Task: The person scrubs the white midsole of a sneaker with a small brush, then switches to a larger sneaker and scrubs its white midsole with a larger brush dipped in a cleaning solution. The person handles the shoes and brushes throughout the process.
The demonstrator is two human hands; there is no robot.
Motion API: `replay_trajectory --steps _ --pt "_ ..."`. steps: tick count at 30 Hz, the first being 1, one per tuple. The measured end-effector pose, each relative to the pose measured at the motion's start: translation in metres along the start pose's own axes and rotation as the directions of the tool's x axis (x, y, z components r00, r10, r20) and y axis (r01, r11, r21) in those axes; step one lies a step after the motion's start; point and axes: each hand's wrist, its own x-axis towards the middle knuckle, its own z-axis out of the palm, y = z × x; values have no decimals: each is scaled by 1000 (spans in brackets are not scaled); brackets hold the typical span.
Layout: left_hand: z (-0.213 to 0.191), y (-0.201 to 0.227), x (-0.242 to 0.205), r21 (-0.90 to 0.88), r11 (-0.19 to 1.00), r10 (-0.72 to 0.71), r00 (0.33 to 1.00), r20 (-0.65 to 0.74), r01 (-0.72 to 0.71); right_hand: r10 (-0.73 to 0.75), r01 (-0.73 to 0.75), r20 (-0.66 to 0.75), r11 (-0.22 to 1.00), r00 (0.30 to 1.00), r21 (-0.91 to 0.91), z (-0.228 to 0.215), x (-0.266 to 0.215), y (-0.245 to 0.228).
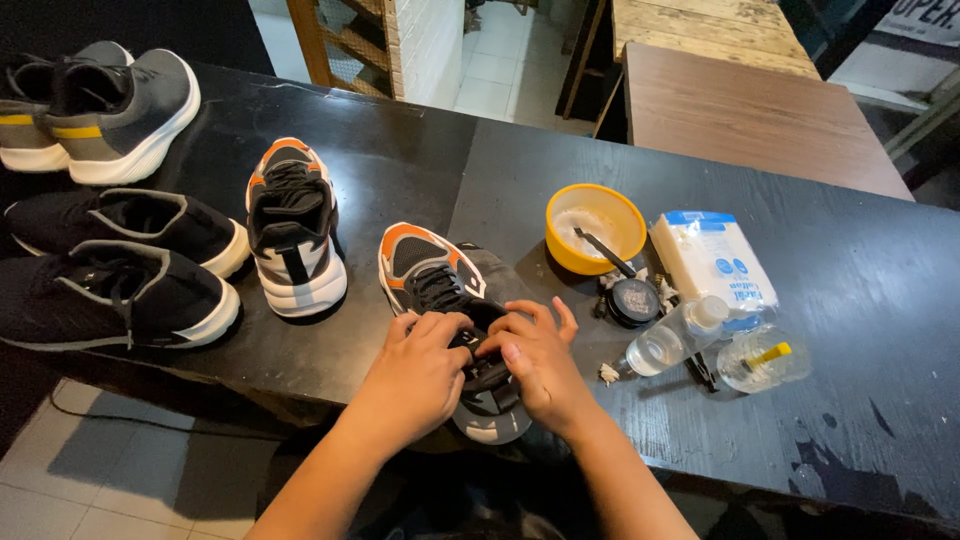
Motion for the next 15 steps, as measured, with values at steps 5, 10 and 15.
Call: replay_trajectory --steps 5,10,15 --pt "9 8 2 192 978 -97 991 92 78 18 -18 17 1000 1000 -1 0 -5 1" --pt "-8 12 7 192 976 -115 993 29 108 42 -42 74 999 996 7 -8 -3 -2" --pt "-16 4 17 -413 910 -182 923 -339 29 -11 -10 108 982 994 188 -4 2 -5"
